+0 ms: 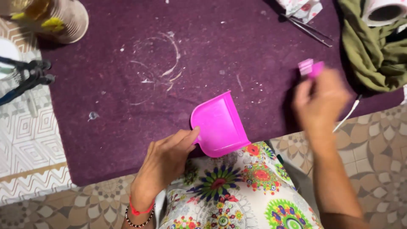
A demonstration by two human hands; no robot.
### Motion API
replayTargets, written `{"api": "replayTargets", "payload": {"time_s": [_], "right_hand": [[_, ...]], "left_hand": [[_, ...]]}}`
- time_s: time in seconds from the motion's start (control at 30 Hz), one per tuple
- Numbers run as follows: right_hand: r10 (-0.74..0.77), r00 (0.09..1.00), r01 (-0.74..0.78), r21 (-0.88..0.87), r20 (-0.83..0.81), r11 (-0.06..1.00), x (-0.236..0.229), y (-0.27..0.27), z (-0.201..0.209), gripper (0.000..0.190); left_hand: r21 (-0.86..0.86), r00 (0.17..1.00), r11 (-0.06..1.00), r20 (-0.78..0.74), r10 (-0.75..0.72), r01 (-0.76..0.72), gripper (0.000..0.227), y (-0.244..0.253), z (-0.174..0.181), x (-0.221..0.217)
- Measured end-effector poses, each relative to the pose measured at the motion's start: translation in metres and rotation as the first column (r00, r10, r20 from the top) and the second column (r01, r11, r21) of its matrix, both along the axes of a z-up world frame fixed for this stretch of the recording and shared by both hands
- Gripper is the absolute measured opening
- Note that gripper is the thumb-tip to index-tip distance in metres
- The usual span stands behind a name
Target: Organizing and cleaning a craft workspace containing various tools and containers
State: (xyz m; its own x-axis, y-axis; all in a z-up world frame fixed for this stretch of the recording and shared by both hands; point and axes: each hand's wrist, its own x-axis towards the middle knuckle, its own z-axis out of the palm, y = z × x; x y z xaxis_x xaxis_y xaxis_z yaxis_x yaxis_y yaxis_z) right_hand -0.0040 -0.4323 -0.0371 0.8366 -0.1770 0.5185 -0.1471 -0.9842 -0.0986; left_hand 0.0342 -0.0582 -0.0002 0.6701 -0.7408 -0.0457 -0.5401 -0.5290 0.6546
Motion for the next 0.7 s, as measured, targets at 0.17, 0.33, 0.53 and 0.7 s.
{"api": "replayTargets", "payload": {"time_s": [0.17,0.33,0.53,0.7], "right_hand": [[0.663,0.740,-0.500,0.753,0.115,0.427,-0.034,0.124,0.011,0.008],[0.430,0.889,-0.433,0.605,0.160,0.668,-0.006,0.059,0.054,0.016],[-0.068,0.997,0.063,0.115,0.037,0.991,-0.032,-0.031,0.002,0.029],[0.354,0.919,-0.227,0.502,-0.173,0.835,-0.035,0.084,0.028,0.043]], "left_hand": [[0.044,0.995,0.997,-0.072,0.069,-0.066,0.051,-0.004,0.004,-0.002],[0.006,0.999,1.000,-0.023,0.026,-0.025,0.037,-0.004,-0.001,0.001],[-0.049,1.000,0.999,-0.014,-0.020,0.019,0.039,-0.027,0.000,0.014],[0.093,0.995,0.995,-0.096,-0.017,0.026,0.036,-0.035,0.006,0.014]]}}
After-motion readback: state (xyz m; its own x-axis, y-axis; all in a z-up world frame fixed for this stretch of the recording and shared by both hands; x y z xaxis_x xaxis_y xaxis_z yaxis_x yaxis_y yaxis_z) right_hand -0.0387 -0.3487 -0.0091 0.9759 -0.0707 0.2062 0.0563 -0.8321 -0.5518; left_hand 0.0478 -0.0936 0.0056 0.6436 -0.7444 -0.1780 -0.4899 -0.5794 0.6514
